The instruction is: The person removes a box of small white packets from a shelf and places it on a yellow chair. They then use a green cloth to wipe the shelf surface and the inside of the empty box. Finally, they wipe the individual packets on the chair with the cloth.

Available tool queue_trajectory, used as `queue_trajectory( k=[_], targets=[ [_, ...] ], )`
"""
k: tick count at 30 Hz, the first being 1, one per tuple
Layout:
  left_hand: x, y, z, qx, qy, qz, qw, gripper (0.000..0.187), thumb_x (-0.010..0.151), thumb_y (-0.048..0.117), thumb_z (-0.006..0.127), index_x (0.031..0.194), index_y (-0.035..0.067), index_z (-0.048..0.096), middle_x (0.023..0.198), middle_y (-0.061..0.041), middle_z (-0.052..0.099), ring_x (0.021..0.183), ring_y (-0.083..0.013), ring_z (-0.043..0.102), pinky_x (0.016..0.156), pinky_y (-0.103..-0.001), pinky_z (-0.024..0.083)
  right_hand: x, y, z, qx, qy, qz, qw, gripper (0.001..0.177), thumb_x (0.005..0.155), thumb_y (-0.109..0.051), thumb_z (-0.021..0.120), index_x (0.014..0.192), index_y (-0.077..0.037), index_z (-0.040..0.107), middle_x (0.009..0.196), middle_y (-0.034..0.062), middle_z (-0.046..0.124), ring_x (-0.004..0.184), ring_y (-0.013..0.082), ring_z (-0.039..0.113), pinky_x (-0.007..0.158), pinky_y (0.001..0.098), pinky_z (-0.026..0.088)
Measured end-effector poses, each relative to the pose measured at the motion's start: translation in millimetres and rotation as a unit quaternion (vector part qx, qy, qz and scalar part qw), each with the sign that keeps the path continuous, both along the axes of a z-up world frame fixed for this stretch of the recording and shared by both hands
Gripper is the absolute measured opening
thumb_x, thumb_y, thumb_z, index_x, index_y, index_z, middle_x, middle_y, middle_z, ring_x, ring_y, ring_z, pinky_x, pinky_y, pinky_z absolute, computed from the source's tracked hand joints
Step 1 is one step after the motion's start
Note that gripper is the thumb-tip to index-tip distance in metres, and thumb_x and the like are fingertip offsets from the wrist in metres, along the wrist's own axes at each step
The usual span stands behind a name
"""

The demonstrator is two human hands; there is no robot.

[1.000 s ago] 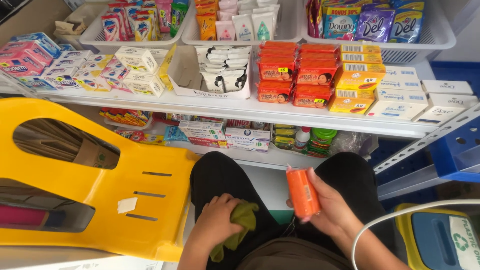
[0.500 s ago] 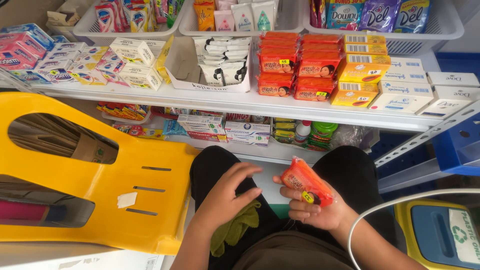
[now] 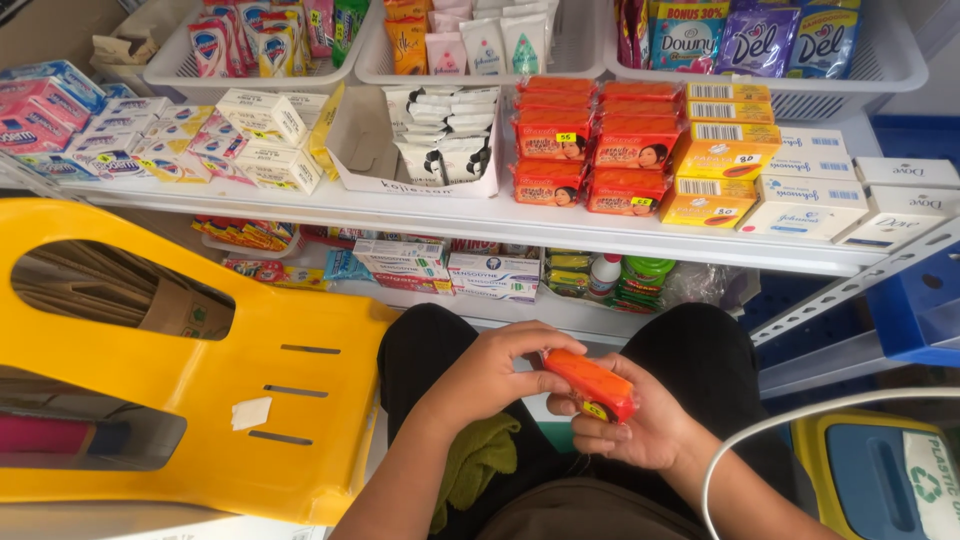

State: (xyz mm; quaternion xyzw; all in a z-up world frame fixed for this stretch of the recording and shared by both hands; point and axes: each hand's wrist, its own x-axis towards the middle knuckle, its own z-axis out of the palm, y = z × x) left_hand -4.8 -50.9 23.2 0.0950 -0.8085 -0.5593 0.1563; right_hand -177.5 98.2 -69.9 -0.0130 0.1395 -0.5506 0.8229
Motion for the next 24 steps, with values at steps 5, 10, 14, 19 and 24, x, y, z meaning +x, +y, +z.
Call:
queue_trajectory(
  k=[5, 10, 14, 19, 24],
  targets=[
    [-5, -10, -4, -0.008, 0.004, 0.031, 0.999, 0.039, 0.075, 0.004, 0.079, 0.114, 0.008, 0.074, 0.105, -0.002, 0.073, 0.089, -0.0151, 0.065, 0.083, -0.027, 0.051, -7, -12, -1, 0.009, 0.024, -0.024, 0.999, 0.052, 0.101, -0.039, 0.034, 0.118, 0.005, 0.055, 0.099, 0.0166, 0.059, 0.047, 0.0125, 0.04, 0.051, 0.0283, 0.035],
    [-21, -42, -9, -0.034, 0.036, 0.133, 0.99, 0.047, 0.076, 0.004, 0.079, 0.121, 0.014, 0.073, 0.125, -0.007, 0.075, 0.102, -0.0187, 0.073, 0.094, -0.03, 0.058, -18, -31, 23, -0.046, 0.12, -0.075, 0.989, 0.067, 0.098, -0.044, 0.037, 0.14, 0.006, 0.051, 0.104, 0.0194, 0.066, 0.057, 0.0142, 0.048, 0.056, 0.029, 0.042],
    [-51, -88, -20, -0.187, 0.117, 0.241, 0.945, 0.043, 0.083, 0.02, 0.081, 0.125, 0.016, 0.072, 0.121, -0.006, 0.073, 0.107, -0.0231, 0.071, 0.093, -0.033, 0.057, -37, -47, 20, -0.031, 0.471, -0.227, 0.852, 0.055, 0.099, -0.033, 0.044, 0.136, 0.005, 0.06, 0.107, 0.0229, 0.068, 0.071, 0.0285, 0.063, 0.065, 0.0379, 0.05],
    [-82, -120, -38, -0.231, 0.128, 0.276, 0.924, 0.041, 0.087, 0.021, 0.083, 0.127, 0.019, 0.072, 0.118, -0.008, 0.072, 0.108, -0.0281, 0.07, 0.091, -0.036, 0.06, -46, -64, 30, -0.111, 0.783, -0.256, 0.556, 0.037, 0.089, -0.018, 0.071, 0.125, -0.011, 0.072, 0.117, 0.008, 0.068, 0.1, 0.0241, 0.068, 0.084, 0.0338, 0.055],
    [-95, -127, -37, -0.276, 0.105, 0.261, 0.919, 0.038, 0.092, 0.017, 0.077, 0.129, 0.018, 0.07, 0.119, -0.011, 0.069, 0.108, -0.0319, 0.069, 0.09, -0.04, 0.061, -36, -82, 49, -0.168, 0.871, -0.234, 0.398, 0.044, 0.091, -0.019, 0.068, 0.134, -0.015, 0.067, 0.139, 0.0079, 0.06, 0.132, 0.0301, 0.055, 0.107, 0.0449, 0.046]
  ],
)
